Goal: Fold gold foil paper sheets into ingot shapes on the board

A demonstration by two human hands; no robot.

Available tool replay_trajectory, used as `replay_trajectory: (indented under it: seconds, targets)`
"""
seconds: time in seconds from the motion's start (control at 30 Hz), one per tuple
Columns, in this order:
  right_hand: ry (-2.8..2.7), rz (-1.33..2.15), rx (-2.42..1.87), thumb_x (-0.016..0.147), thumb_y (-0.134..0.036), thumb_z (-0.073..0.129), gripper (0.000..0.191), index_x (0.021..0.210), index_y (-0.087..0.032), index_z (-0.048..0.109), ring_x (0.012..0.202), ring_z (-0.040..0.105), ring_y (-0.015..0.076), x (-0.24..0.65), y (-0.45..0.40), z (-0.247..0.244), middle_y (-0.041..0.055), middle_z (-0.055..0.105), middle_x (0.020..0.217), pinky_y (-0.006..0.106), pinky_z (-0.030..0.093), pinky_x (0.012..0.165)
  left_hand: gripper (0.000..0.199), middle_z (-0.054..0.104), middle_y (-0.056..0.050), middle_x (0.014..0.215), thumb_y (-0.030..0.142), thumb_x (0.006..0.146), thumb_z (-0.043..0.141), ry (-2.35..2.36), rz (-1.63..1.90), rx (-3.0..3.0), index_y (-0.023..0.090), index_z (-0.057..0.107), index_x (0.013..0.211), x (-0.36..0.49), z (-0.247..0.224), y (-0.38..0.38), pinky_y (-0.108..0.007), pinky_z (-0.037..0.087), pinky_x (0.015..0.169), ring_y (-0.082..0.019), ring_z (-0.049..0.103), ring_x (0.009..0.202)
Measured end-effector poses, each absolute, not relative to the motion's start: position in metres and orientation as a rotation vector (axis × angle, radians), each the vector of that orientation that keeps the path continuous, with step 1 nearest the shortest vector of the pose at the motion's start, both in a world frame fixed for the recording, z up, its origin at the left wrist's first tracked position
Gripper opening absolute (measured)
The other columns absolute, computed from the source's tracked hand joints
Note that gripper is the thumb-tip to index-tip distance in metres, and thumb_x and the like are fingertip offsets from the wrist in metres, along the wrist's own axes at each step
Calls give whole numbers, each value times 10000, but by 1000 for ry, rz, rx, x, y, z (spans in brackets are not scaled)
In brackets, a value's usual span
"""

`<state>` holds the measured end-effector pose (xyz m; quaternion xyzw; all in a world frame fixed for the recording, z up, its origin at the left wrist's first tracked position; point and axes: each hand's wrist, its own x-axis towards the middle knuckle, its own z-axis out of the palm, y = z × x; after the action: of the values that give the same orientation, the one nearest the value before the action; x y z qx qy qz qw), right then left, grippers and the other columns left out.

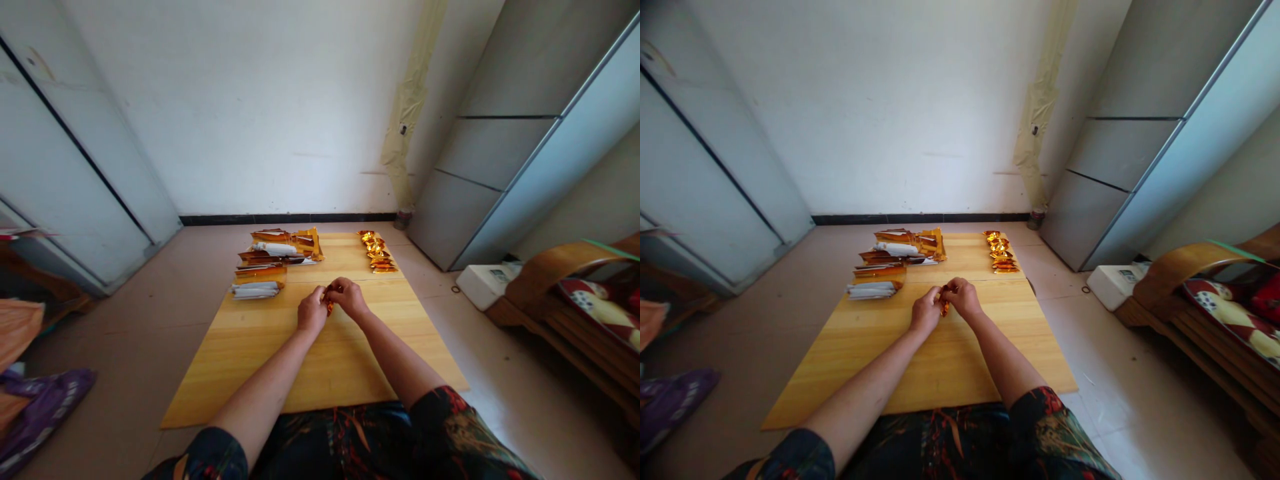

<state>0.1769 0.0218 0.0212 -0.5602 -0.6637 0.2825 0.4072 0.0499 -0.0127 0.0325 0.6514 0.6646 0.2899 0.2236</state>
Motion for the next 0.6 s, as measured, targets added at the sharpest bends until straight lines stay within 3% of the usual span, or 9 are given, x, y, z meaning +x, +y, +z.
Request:
replay_trajectory:
  seconds: [0.4,0.6]
  targets:
    - [-1545,949,-1345,745,-318,534,199,756,-168,663,524,541,106,178,25,13,-19,609,595,198,433,512,272,573,40,580,113,733,488,1755,838,1716,225,651,919,47,33,-9,-191,294,532,-106,503,570]
    - [-1661,834,-1399,798,-286,492,210,767,-195,679,625,587,116,178,24,15,-11,659,671,196,450,587,240,635,9,653,133,768,489,1789,799,1738,221,660,912,48,32,-7,-198,315,554,-127,554,635]
